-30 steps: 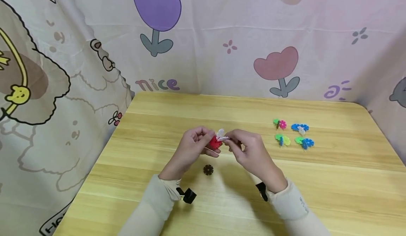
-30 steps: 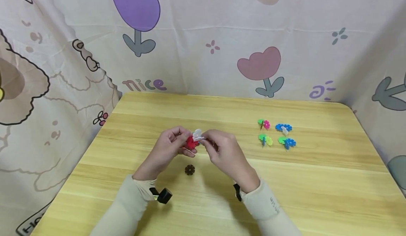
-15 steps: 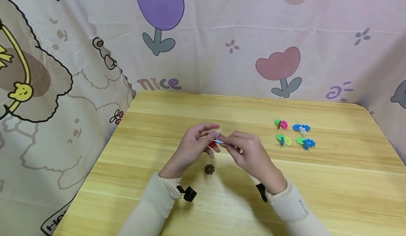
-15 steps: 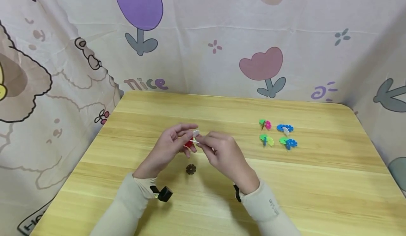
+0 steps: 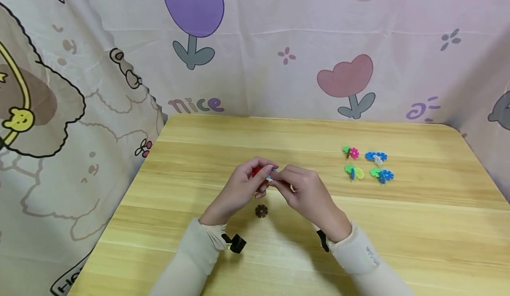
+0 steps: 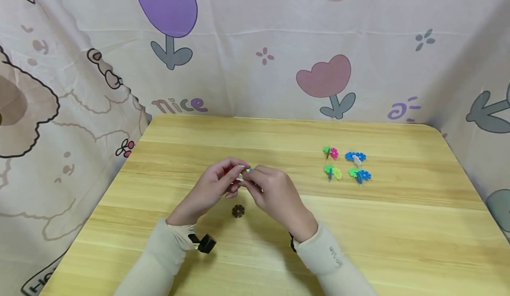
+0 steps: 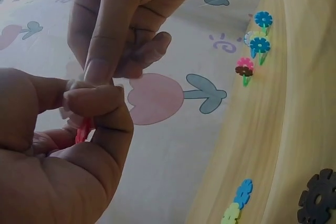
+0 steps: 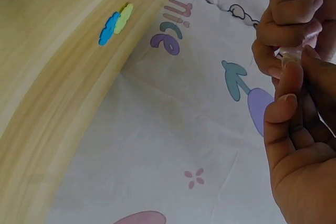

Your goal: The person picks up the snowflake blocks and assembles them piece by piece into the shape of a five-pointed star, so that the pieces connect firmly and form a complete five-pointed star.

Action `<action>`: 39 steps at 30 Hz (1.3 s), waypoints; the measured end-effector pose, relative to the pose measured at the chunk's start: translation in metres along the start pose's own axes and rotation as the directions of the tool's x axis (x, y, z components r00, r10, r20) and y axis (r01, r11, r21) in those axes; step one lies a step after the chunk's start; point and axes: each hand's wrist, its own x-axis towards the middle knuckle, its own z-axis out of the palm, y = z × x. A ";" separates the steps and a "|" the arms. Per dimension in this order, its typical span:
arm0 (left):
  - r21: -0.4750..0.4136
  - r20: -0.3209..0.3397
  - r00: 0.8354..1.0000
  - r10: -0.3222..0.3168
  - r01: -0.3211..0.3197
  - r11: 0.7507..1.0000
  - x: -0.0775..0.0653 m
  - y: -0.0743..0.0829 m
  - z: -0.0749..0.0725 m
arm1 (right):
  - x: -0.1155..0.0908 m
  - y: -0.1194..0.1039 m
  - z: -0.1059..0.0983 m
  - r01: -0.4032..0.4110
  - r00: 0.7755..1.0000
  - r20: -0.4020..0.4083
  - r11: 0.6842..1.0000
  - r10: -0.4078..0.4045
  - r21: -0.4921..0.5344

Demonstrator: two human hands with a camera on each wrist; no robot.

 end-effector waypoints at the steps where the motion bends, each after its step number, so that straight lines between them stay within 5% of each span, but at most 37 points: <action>1: 0.001 -0.004 1.000 -0.004 0.004 1.000 -0.001 0.000 -0.001 | 0.001 0.000 -0.001 -0.008 1.000 0.004 1.000 0.008 0.007; 7: 0.000 -0.007 1.000 -0.012 0.012 1.000 -0.002 0.003 -0.011 | 0.005 0.011 -0.012 -0.140 0.990 0.037 0.989 0.139 0.039; 10: 0.013 0.004 1.000 0.008 -0.008 1.000 -0.003 0.005 -0.017 | 0.008 0.026 -0.013 -0.286 0.948 0.151 0.958 0.282 0.002; 12: 0.007 0.017 1.000 0.017 -0.017 1.000 -0.003 0.005 -0.021 | 0.011 0.037 -0.006 -0.385 0.878 0.287 0.921 0.383 -0.054; 16: -0.018 0.036 0.999 0.012 -0.012 1.000 -0.006 0.004 -0.025 | 0.019 0.058 0.017 -0.481 0.679 0.526 0.852 0.512 -0.207; 18: -0.037 0.049 0.999 -0.003 0.005 0.999 -0.006 0.004 -0.026 | 0.023 0.064 0.026 -0.483 0.618 0.568 0.832 0.544 -0.271; 19: -0.046 0.055 0.998 -0.011 0.014 0.999 -0.006 0.005 -0.025 | 0.025 0.066 0.030 -0.475 0.604 0.572 0.827 0.555 -0.301; 25: -0.037 0.082 0.996 -0.029 0.032 0.999 -0.007 0.010 -0.025 | 0.037 0.070 0.042 -0.422 0.609 0.542 0.815 0.579 -0.396; 29: -0.044 0.111 0.994 -0.018 0.023 0.999 -0.006 0.009 -0.024 | 0.037 0.074 0.045 -0.458 0.580 0.541 0.792 0.610 -0.403; 34: -0.077 0.115 0.993 -0.012 0.021 0.997 -0.007 0.010 -0.022 | 0.035 0.075 0.045 -0.535 0.545 0.554 0.770 0.629 -0.348; 39: -0.082 0.110 0.994 -0.008 0.017 0.996 -0.007 0.009 -0.023 | 0.031 0.075 0.041 -0.617 0.553 0.563 0.756 0.614 -0.219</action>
